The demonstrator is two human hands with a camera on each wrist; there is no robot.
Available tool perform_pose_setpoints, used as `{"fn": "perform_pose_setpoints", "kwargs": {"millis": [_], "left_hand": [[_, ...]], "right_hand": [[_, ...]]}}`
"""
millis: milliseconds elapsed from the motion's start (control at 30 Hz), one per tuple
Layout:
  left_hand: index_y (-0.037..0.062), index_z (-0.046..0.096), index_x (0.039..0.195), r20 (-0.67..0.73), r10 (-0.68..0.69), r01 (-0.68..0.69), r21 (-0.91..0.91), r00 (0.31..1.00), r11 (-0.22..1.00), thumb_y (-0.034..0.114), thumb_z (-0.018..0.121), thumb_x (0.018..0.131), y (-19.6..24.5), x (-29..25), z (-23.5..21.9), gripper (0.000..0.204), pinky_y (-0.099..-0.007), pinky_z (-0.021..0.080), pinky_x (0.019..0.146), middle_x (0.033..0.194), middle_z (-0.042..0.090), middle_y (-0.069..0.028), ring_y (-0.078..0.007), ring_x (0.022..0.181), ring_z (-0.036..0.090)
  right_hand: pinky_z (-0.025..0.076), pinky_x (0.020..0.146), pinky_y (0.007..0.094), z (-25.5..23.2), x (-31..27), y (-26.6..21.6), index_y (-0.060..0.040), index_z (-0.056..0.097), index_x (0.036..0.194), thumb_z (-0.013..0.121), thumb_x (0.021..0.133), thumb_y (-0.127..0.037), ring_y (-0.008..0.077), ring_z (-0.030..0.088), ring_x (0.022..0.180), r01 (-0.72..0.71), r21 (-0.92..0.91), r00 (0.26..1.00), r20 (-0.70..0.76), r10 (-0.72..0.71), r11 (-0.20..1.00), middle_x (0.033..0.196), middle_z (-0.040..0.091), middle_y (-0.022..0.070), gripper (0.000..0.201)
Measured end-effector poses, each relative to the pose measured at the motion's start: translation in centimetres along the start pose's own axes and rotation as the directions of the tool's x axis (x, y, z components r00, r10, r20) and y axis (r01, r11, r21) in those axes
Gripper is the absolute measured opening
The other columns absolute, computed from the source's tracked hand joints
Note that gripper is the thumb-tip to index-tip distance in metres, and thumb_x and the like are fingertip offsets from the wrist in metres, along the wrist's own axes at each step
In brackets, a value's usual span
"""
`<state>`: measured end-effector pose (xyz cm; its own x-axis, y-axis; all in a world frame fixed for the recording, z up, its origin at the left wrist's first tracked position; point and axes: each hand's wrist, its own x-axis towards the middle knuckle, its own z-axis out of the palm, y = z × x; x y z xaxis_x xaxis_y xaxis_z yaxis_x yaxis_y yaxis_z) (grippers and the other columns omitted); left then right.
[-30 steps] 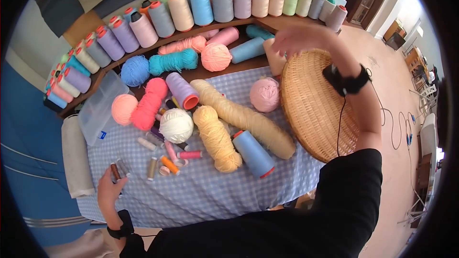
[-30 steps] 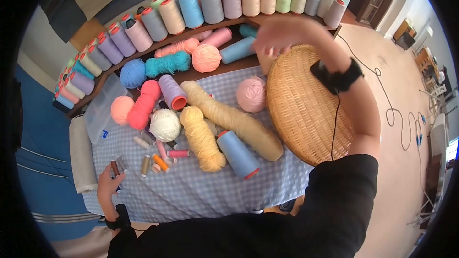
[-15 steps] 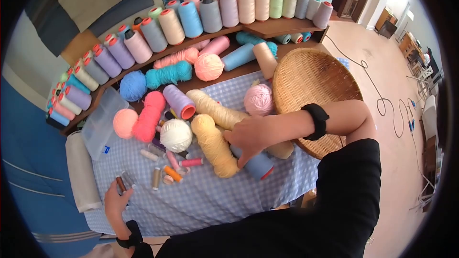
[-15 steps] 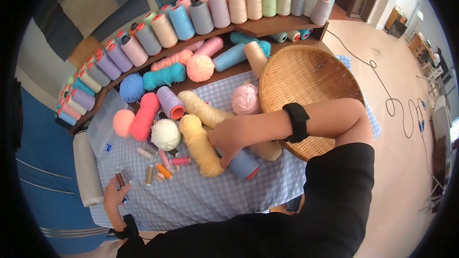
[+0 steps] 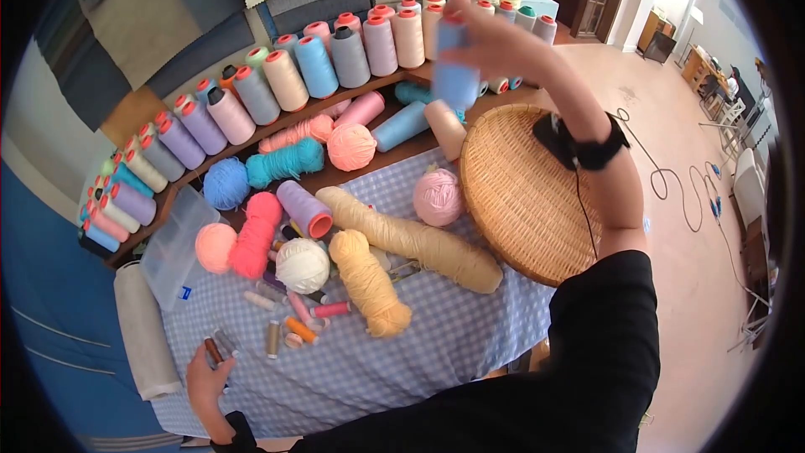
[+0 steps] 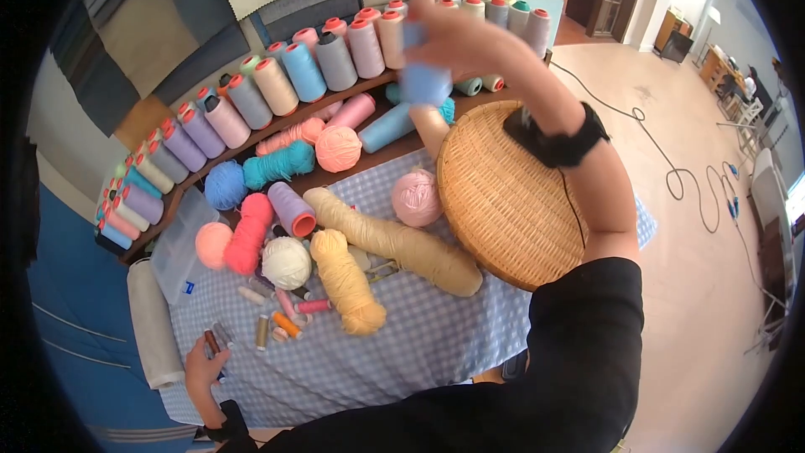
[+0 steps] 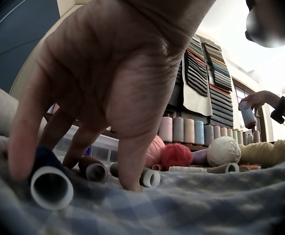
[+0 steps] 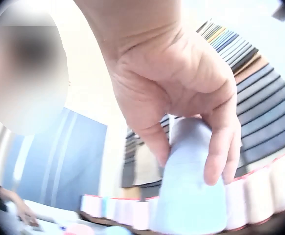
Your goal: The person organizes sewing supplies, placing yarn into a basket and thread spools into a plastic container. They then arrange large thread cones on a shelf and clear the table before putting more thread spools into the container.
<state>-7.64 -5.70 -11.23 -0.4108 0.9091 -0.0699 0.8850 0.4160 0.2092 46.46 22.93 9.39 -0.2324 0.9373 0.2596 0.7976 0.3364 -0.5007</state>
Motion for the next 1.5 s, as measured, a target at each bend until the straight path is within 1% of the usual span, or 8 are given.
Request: {"fn": "perform_pose_setpoints", "kwargs": {"millis": [67, 233, 733, 833, 1000, 1167, 1467, 1500], "left_hand": [[-0.0016, 0.051, 0.121, 0.135, -0.243, 0.254, -0.073, 0.961, 0.964, 0.031, 0.076, 0.062, 3.9, -0.9, -2.2, 0.072, -0.0383, 0.047, 0.082, 0.103, 0.061, -0.0251, -0.0373, 0.096, 0.06], [-0.0013, 0.052, 0.121, 0.136, -0.233, 0.245, -0.078, 0.963, 0.966, 0.031, 0.077, 0.061, 3.4, -0.7, -2.1, 0.073, -0.0383, 0.047, 0.082, 0.103, 0.062, -0.0241, -0.0369, 0.096, 0.06], [0.0003, 0.054, 0.119, 0.133, -0.286, 0.299, -0.084, 0.949, 0.951, 0.029, 0.078, 0.059, 4.1, -0.9, -2.4, 0.07, -0.038, 0.05, 0.073, 0.095, 0.064, -0.0222, -0.0354, 0.084, 0.064], [0.0005, 0.054, 0.118, 0.105, -0.229, 0.237, -0.066, 0.968, 0.969, 0.029, 0.078, 0.059, 3.4, -0.9, -1.9, 0.07, -0.0383, 0.05, 0.072, 0.095, 0.064, -0.0221, -0.0356, 0.084, 0.063], [0.0007, 0.054, 0.118, 0.147, -0.272, 0.286, -0.082, 0.951, 0.955, 0.03, 0.078, 0.059, 4.3, -0.9, -2.5, 0.07, -0.0392, 0.049, 0.076, 0.096, 0.064, -0.0222, -0.0361, 0.089, 0.062], [0.0009, 0.054, 0.119, 0.074, -0.2, 0.204, -0.06, 0.977, 0.977, 0.031, 0.078, 0.06, 2.7, -0.8, -1.4, 0.07, -0.0398, 0.049, 0.077, 0.096, 0.064, -0.0213, -0.0367, 0.088, 0.062], [-0.0004, 0.055, 0.114, 0.093, -0.163, 0.176, -0.155, 0.982, 0.972, 0.029, 0.076, 0.061, 3.4, -1.0, -1.9, 0.064, -0.0405, 0.047, 0.076, 0.097, 0.063, -0.0232, -0.0377, 0.09, 0.06], [-0.0004, 0.055, 0.114, 0.095, -0.191, 0.204, -0.151, 0.977, 0.967, 0.029, 0.076, 0.061, 3.3, -1.2, -1.8, 0.064, -0.0405, 0.047, 0.076, 0.097, 0.063, -0.0232, -0.0377, 0.09, 0.06]], "right_hand": [[0.048, 0.079, 0.0416, -1.2, 3.2, 5.1, -0.0072, 0.04, 0.116, 0.065, 0.076, -0.028, 0.0366, 0.06, 0.094, -0.124, -0.195, 0.963, -0.259, 0.071, 0.973, 0.101, 0.06, 0.0242, 0.052], [0.045, 0.083, 0.044, -0.6, 7.9, 16.8, -0.0051, 0.041, 0.114, 0.064, 0.075, -0.025, 0.0389, 0.057, 0.099, -0.238, -0.322, 0.868, -0.493, 0.052, 0.916, 0.103, 0.059, 0.0258, 0.049], [0.046, 0.084, 0.0445, -0.1, 6.3, 19.2, -0.0021, 0.044, 0.11, 0.074, 0.069, -0.036, 0.0383, 0.055, 0.105, -0.408, -0.132, 0.752, -0.61, 0.251, 0.904, 0.114, 0.053, 0.0251, 0.061], [0.044, 0.09, 0.0403, -0.5, 4.8, 17.8, 0.0048, 0.039, 0.119, 0.078, 0.061, -0.049, 0.0353, 0.049, 0.114, -0.569, 0.019, 0.518, -0.768, 0.377, 0.822, 0.125, 0.046, 0.0258, 0.088], [0.042, 0.096, 0.0366, 0.6, 6.8, 27.4, 0.0106, 0.025, 0.13, 0.081, 0.052, -0.055, 0.0342, 0.047, 0.118, -0.245, 0.349, 0.703, -0.579, 0.414, 0.904, 0.125, 0.045, 0.029, 0.117], [0.05, 0.067, 0.032, 1.4, 6.8, 26.7, 0.007, 0.043, 0.116, 0.08, 0.06, -0.049, 0.0213, 0.059, 0.088, -0.489, 0.222, 0.689, -0.495, 0.53, 0.843, 0.103, 0.057, 0.017, 0.087], [0.047, 0.05, 0.0297, 0.3, 5.7, 26.1, 0.0051, 0.061, 0.089, 0.075, 0.066, -0.05, 0.0184, 0.058, 0.061, -0.496, 0.25, 0.819, -0.182, 0.543, 0.832, 0.072, 0.061, 0.0106, 0.061], [0.046, 0.046, 0.029, -0.6, 5.0, 23.3, 0.0043, 0.062, 0.086, 0.074, 0.066, -0.05, 0.0186, 0.057, 0.056, -0.562, 0.041, 0.817, -0.131, 0.562, 0.826, 0.069, 0.061, 0.0112, 0.059]]}}
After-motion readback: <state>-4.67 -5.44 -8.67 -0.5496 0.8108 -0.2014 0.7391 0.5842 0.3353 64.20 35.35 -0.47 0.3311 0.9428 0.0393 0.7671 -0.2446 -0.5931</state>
